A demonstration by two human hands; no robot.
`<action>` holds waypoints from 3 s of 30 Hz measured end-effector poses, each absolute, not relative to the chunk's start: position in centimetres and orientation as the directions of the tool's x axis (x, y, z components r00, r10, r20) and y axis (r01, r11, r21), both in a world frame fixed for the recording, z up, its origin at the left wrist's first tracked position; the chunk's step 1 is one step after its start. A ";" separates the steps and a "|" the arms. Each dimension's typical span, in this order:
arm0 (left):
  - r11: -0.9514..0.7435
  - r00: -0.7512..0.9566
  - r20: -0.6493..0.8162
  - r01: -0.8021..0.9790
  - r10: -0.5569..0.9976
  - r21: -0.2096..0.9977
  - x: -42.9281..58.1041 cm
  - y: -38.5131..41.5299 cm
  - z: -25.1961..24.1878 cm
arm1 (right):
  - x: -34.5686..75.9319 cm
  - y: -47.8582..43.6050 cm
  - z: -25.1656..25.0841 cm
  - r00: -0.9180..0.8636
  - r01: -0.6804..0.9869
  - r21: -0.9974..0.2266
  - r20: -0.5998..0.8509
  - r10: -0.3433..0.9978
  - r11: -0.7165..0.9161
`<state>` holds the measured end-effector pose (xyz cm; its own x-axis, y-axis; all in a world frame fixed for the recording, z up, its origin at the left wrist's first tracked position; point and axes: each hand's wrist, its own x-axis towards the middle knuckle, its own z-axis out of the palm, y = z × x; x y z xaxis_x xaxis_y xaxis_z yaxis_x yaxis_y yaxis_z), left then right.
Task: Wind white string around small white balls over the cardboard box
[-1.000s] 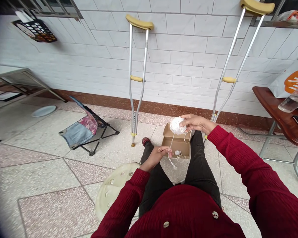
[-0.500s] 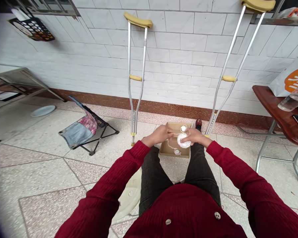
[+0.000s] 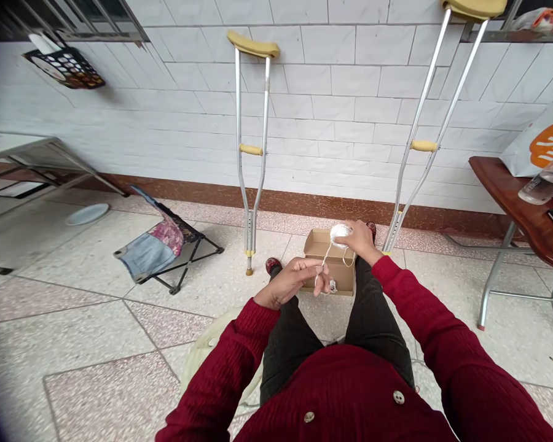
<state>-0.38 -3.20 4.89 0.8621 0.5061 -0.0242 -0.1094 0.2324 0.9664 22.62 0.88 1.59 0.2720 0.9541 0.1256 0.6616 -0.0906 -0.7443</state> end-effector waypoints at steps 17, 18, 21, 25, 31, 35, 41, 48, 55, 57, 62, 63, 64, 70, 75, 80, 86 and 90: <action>0.043 0.870 -0.040 0.022 0.492 0.999 -1.8 -3.8 2.7 | 23.6 2.8 6.6 0.301 0.358 -0.933 0.106 0.948 -0.010; -0.010 0.864 -0.036 0.047 0.502 0.999 -1.7 -3.3 2.7 | 23.6 2.7 7.4 0.255 0.267 -0.964 0.058 0.965 -0.013; -0.167 0.832 -0.040 0.158 0.554 0.973 -1.7 -1.5 2.2 | 23.7 2.1 9.9 0.058 0.126 -0.988 -0.081 0.995 -0.088; -0.294 0.799 -0.020 0.245 0.602 0.924 -1.4 0.0 1.1 | 23.1 0.3 12.0 -0.202 0.010 -0.968 -0.247 0.948 -0.250; -0.402 0.742 0.045 0.311 0.669 0.861 1.0 1.7 0.4 | 20.4 -3.5 9.9 -0.414 -0.042 -0.942 -0.286 0.864 -0.332; -0.556 0.788 0.095 0.338 0.608 0.759 1.7 3.5 2.2 | 19.5 -5.8 7.7 -0.403 0.066 -0.949 -0.308 0.862 -0.308; -0.678 0.773 0.166 0.405 0.612 0.613 2.6 4.4 5.7 | 19.9 -6.2 3.6 -0.096 0.224 -0.937 -0.297 0.950 -0.270; -0.362 0.833 -0.085 0.327 0.547 0.873 2.7 3.1 5.4 | 21.4 -1.8 0.4 0.168 0.236 -0.934 -0.231 0.958 -0.266; -0.153 0.840 -0.031 0.135 0.542 0.979 0.1 1.5 4.7 | 23.1 -0.3 3.8 0.024 -0.243 -0.910 -0.352 0.936 -0.336; -0.175 0.844 -0.027 0.143 0.536 0.974 -0.1 1.4 5.0 | 23.1 -0.4 4.9 -0.081 -0.320 -0.883 -0.335 0.939 -0.343; -0.183 0.854 0.015 0.094 0.520 0.979 -0.5 1.0 5.8 | 23.3 0.0 5.9 -0.133 -0.392 -0.852 -0.320 0.938 -0.346; -0.180 0.855 0.024 0.082 0.518 0.980 -0.5 0.8 5.9 | 23.3 0.1 5.9 -0.124 -0.404 -0.848 -0.320 0.939 -0.343; -0.178 0.855 0.025 0.080 0.518 0.981 -0.5 0.6 5.9 | 23.3 0.2 5.7 -0.122 -0.422 -0.840 -0.321 0.939 -0.342; -0.239 0.835 0.005 0.152 0.550 0.959 -1.2 -0.2 5.3 | 23.1 -0.4 5.2 -0.206 -0.475 -0.777 -0.358 0.911 -0.413; -0.260 0.857 -0.032 0.191 0.515 0.946 -2.7 0.1 4.6 | 23.5 -1.5 4.9 -0.351 -0.381 -0.794 -0.351 0.868 -0.474; -0.291 0.839 -0.028 0.220 0.544 0.931 -2.4 -0.2 5.2 | 23.0 -1.2 4.1 -0.273 -0.470 -0.781 -0.314 0.909 -0.411; -0.160 0.883 -0.093 0.186 0.460 0.969 -2.4 -1.7 4.1 | 22.3 -0.1 4.3 -0.032 -0.476 -0.836 -0.292 0.956 -0.271; -0.174 0.862 -0.106 0.218 0.495 0.960 -3.2 -1.1 1.9 | 21.8 -0.4 5.3 -0.043 -0.496 -0.833 -0.259 0.965 -0.246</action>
<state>-3.16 -1.13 1.90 0.8624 0.4950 -0.1058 0.2178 -0.1743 0.9603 21.77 -0.38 5.26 -0.0426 0.9649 -0.2591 -0.4958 -0.2456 -0.8330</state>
